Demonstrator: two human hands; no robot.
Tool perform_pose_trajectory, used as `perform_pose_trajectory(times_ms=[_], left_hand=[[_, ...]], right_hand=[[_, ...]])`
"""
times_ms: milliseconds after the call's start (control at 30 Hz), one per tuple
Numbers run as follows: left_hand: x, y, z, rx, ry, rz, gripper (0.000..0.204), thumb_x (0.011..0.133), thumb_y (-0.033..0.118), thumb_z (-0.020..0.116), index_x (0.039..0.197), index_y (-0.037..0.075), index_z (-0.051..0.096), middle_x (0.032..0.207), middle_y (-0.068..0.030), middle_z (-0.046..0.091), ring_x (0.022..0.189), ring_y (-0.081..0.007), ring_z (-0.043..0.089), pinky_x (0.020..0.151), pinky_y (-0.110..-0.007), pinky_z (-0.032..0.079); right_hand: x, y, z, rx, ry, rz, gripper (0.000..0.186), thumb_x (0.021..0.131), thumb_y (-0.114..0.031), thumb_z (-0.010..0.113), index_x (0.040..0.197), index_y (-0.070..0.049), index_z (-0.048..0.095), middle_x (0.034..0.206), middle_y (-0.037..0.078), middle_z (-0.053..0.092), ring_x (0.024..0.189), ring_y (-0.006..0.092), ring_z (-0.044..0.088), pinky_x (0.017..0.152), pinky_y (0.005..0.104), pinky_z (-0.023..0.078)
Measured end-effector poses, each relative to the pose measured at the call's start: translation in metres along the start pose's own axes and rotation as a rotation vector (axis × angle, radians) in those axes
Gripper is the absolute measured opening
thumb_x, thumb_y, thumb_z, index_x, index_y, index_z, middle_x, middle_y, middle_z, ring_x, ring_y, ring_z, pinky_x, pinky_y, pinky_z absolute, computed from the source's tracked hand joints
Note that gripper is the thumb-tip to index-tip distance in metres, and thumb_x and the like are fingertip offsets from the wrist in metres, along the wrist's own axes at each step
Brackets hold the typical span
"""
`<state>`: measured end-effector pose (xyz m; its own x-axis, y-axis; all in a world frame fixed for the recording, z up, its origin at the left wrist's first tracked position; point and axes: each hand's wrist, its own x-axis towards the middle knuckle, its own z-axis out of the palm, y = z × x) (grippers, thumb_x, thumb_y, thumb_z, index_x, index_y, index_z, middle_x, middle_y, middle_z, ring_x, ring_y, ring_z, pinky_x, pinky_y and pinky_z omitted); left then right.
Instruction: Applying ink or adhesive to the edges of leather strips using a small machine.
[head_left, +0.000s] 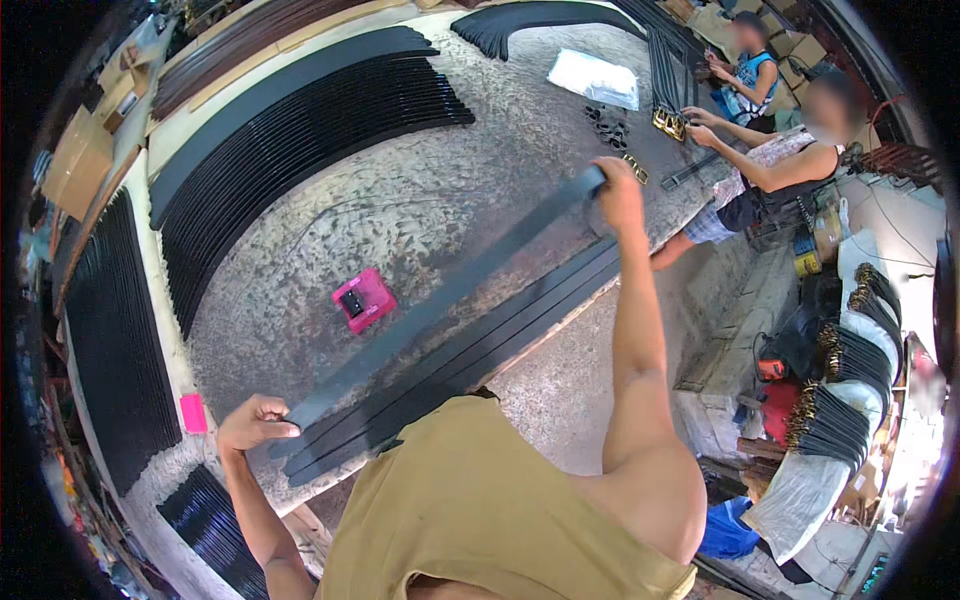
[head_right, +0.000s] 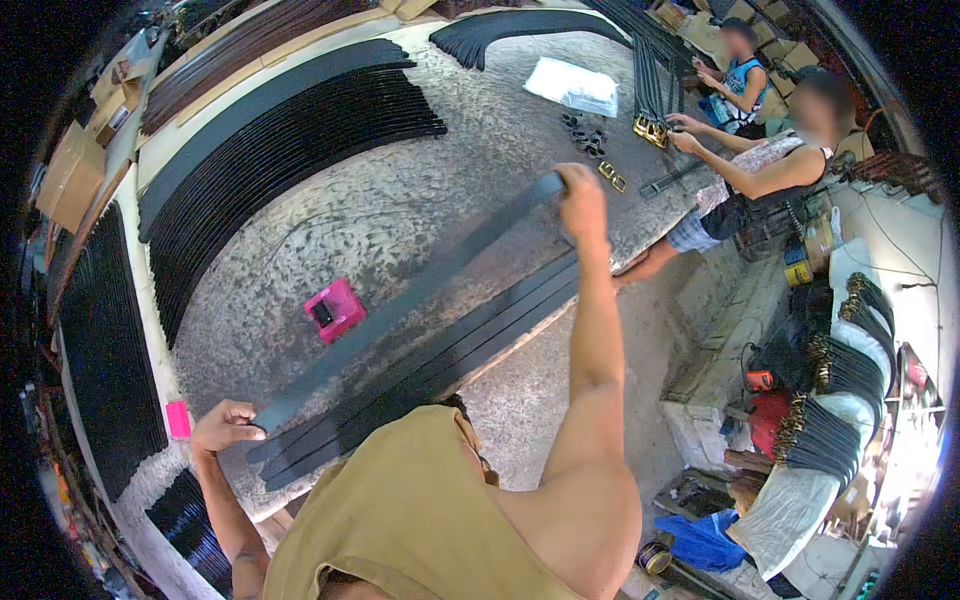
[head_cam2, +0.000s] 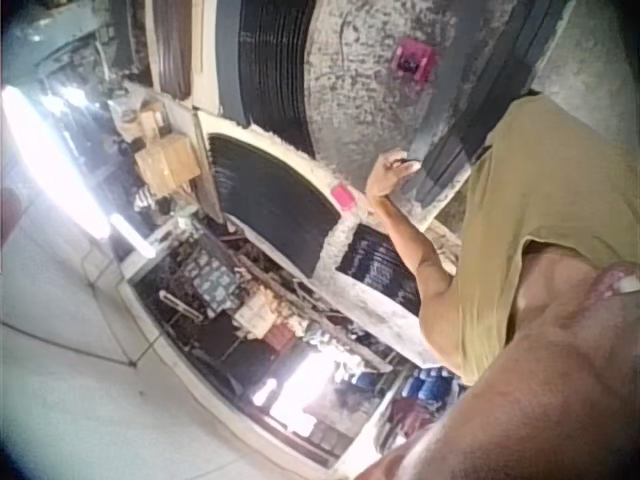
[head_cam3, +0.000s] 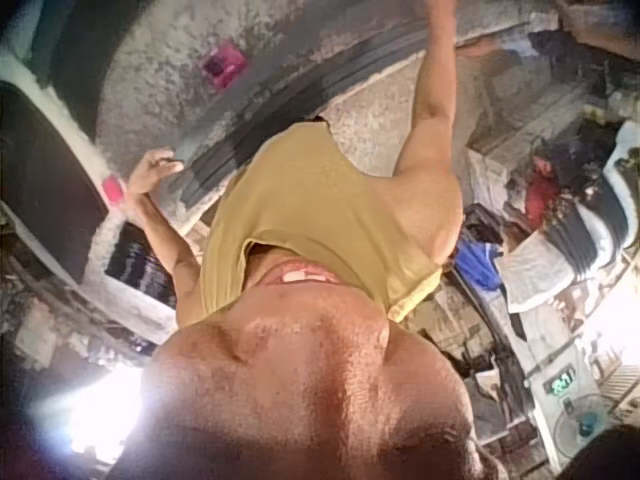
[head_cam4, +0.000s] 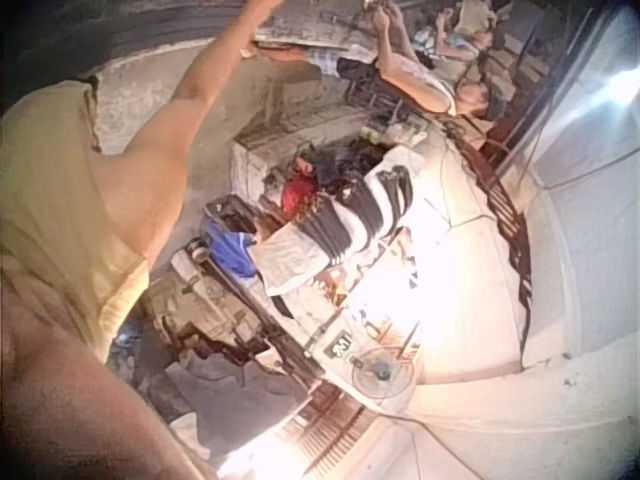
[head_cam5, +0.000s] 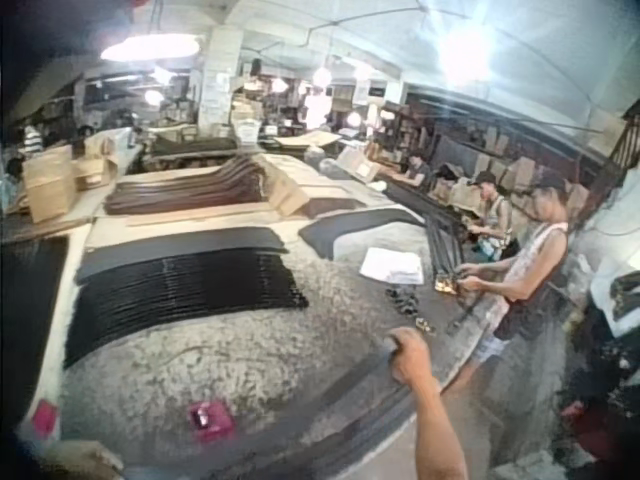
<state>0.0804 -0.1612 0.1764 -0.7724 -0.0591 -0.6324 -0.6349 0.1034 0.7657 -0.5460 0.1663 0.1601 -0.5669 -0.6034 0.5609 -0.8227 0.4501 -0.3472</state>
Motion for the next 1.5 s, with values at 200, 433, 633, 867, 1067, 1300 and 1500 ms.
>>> perform_pose_trajectory(times_ms=[200,433,633,867,1067,1300,1500], left_hand=[[0.083,0.034,0.063,-0.224,0.275,0.163,0.016,0.083,0.012,0.078,0.091,0.006,0.066,0.076,0.0076,0.054,0.069,-0.0022,0.045,0.059,-0.022,0.036],[0.171,0.059,0.101,-0.18,0.467,0.218,0.013,0.09,0.01,0.071,0.097,0.001,0.064,0.081,0.0031,0.06,0.076,-0.0054,0.053,0.069,-0.024,0.044],[0.187,0.069,0.104,0.084,0.664,0.263,0.011,0.089,0.01,0.069,0.095,0.002,0.065,0.087,-0.0096,0.066,0.08,-0.0181,0.063,0.076,-0.033,0.049],[0.193,0.062,0.105,0.652,1.161,0.374,0.024,0.079,0.013,0.073,0.103,0.011,0.071,0.122,-0.0147,0.059,0.117,-0.0347,0.053,0.1,-0.049,0.04],[0.189,0.048,0.127,0.742,1.206,0.173,0.059,0.089,0.029,0.069,0.144,0.028,0.049,0.156,-0.0228,0.025,0.14,-0.0443,0.03,0.111,-0.059,0.028],[0.175,0.019,0.126,0.717,1.238,0.03,0.068,0.091,0.039,0.065,0.152,0.027,0.036,0.159,-0.0237,0.016,0.143,-0.0454,0.023,0.113,-0.061,0.022],[0.152,-0.031,0.122,0.57,1.306,-0.196,0.074,0.092,0.047,0.059,0.153,0.014,0.032,0.159,-0.0236,0.017,0.144,-0.0441,0.022,0.113,-0.063,0.02]], right_hand=[[0.02,0.079,-0.067,-0.46,0.034,-0.072,0.038,0.078,0.002,0.057,0.111,-0.01,0.069,0.117,0.008,0.066,0.109,0.0302,0.061,0.096,0.0424,0.047],[-0.041,0.147,0.018,-0.931,-0.434,0.125,0.04,0.082,-0.011,0.062,0.122,-0.013,0.065,0.126,0.009,0.063,0.117,0.0282,0.059,0.096,0.0573,0.045],[-0.085,-0.125,0.13,0.602,-1.064,-0.226,0.06,0.089,-0.03,0.067,0.141,-0.006,0.049,0.141,0.021,0.052,0.129,0.0358,0.051,0.107,0.0429,0.041],[-0.113,-0.232,0.153,0.564,-0.916,-0.365,0.04,0.088,-0.011,0.059,0.128,-0.008,0.058,0.109,0.016,0.065,0.105,0.0348,0.061,0.087,0.046,0.047],[-0.124,-0.241,0.163,0.416,-0.601,-0.451,0.05,0.079,0.0,0.058,0.126,-0.013,0.061,0.11,0.007,0.063,0.103,0.027,0.059,0.082,0.0426,0.045],[-0.132,-0.245,0.164,0.338,-0.603,-0.424,0.048,0.079,0.002,0.057,0.125,-0.012,0.062,0.115,0.007,0.063,0.106,0.0272,0.058,0.085,0.0427,0.044],[-0.133,-0.244,0.169,0.348,-0.598,-0.412,0.045,0.082,0.002,0.056,0.125,-0.011,0.063,0.113,0.008,0.064,0.105,0.0277,0.059,0.087,0.0431,0.045]])
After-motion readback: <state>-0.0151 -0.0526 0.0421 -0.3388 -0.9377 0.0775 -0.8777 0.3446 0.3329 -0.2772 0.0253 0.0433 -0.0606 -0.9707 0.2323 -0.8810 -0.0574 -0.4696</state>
